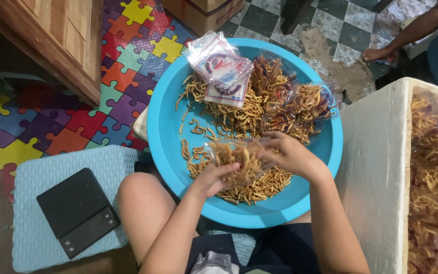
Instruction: Filling small plastic bags with dried snacks from a large basin and weighing them on a digital scale.
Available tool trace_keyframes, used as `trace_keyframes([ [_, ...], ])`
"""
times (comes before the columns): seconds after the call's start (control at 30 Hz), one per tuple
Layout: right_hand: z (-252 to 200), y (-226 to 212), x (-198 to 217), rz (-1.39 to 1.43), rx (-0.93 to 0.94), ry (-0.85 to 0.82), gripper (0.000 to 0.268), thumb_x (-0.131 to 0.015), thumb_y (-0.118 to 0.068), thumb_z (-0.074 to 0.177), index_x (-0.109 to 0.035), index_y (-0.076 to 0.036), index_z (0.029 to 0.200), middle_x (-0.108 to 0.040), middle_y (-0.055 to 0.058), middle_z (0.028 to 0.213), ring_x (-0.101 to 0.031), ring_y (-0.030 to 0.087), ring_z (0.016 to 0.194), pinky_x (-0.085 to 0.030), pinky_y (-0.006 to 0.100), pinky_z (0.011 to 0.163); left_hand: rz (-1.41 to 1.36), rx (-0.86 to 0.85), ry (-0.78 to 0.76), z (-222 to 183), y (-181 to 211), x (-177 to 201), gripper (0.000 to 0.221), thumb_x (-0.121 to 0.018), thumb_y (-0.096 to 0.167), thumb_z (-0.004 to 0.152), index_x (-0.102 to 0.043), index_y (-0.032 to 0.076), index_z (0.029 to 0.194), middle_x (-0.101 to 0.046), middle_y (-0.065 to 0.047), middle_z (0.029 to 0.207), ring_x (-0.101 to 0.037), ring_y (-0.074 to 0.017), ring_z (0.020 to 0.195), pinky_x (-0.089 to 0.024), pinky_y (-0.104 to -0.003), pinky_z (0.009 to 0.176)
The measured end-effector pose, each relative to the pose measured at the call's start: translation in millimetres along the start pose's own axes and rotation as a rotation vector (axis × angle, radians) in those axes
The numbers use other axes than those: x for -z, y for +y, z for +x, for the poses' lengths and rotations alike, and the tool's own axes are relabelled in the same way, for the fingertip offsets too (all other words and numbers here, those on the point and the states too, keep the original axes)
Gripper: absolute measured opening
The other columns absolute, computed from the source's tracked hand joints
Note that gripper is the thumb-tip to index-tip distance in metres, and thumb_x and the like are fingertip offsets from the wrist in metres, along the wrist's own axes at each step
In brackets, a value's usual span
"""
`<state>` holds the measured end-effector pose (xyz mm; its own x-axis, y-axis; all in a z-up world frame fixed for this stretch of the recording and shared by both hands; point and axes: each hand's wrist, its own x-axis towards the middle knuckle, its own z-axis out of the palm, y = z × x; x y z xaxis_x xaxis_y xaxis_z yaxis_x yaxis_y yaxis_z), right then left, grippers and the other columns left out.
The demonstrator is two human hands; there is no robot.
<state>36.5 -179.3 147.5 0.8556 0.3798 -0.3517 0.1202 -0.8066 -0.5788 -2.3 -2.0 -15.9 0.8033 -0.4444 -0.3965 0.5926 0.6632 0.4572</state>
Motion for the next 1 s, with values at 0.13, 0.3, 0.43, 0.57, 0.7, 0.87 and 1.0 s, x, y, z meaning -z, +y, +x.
trace_keyframes([
  [0.13,-5.3,-17.4,-0.7,0.124,0.224,0.028,0.032,-0.057,-0.004,0.086,-0.058,-0.003,0.118,-0.034,0.028,0.137,-0.041,0.052,0.120,-0.033,0.065,0.098,-0.032,0.026,-0.035,-2.2,-6.6,-1.9,0.043,-0.076,0.001,0.075,-0.062,0.003,0.115,-0.066,-0.017,0.104,-0.066,-0.0334,0.090,-0.056,-0.048,0.073],
  [0.3,-6.7,-26.2,9.1,0.145,0.384,0.116,0.030,-0.061,-0.018,0.084,-0.065,-0.011,0.113,-0.038,0.027,0.137,-0.044,0.046,0.121,-0.035,0.060,0.100,-0.112,0.017,0.018,6.1,-6.3,6.0,0.053,-0.079,0.021,0.074,-0.058,0.005,0.120,-0.064,-0.019,0.111,-0.065,-0.0373,0.096,-0.054,-0.053,0.078],
  [0.43,-6.2,0.9,4.1,0.173,0.394,0.239,0.027,-0.049,-0.028,0.092,-0.068,-0.013,0.106,-0.043,0.017,0.138,-0.046,0.042,0.123,-0.037,0.055,0.098,-0.211,-0.013,0.074,-6.0,20.2,-23.4,0.070,-0.078,0.045,0.067,-0.055,0.009,0.123,-0.063,-0.013,0.116,-0.062,-0.0314,0.103,-0.053,-0.048,0.087],
  [0.57,0.9,1.5,-32.2,0.298,0.210,0.147,0.024,-0.063,-0.030,0.085,-0.069,-0.008,0.078,-0.056,0.016,0.091,-0.051,0.030,0.087,-0.038,0.045,0.078,-0.217,-0.084,0.205,2.5,12.1,-9.2,0.078,-0.070,0.052,0.073,-0.048,0.006,0.131,-0.054,-0.016,0.127,-0.055,-0.0331,0.113,-0.047,-0.047,0.095],
  [0.7,16.2,19.7,-64.3,0.428,0.043,0.381,0.026,-0.064,-0.026,0.088,-0.069,-0.010,0.068,-0.063,0.007,0.053,-0.055,0.018,0.051,-0.042,0.031,0.054,-0.035,-0.056,0.288,-21.9,37.4,-58.8,0.091,-0.054,0.063,0.078,-0.027,0.008,0.145,-0.031,-0.023,0.147,-0.034,-0.0420,0.132,-0.031,-0.054,0.107],
  [0.87,43.4,119.8,-40.2,0.146,-0.033,0.760,0.018,-0.065,-0.026,0.091,-0.071,-0.019,0.076,-0.064,0.003,0.061,-0.064,0.021,0.062,-0.047,0.032,0.061,0.116,-0.220,0.342,-4.6,28.6,-14.8,0.080,-0.041,0.056,0.091,-0.015,0.005,0.147,-0.017,-0.024,0.151,-0.016,-0.0398,0.139,-0.017,-0.050,0.113],
  [1.0,84.2,213.1,11.3,-0.047,-0.177,0.967,0.032,-0.061,-0.040,0.099,-0.066,-0.022,0.073,-0.058,0.003,0.057,-0.062,0.025,0.064,-0.046,0.034,0.063,0.150,-0.271,0.330,0.8,26.7,-3.0,0.080,-0.042,0.056,0.091,-0.014,0.006,0.147,-0.019,-0.025,0.149,-0.019,-0.0409,0.138,-0.020,-0.049,0.113],
])
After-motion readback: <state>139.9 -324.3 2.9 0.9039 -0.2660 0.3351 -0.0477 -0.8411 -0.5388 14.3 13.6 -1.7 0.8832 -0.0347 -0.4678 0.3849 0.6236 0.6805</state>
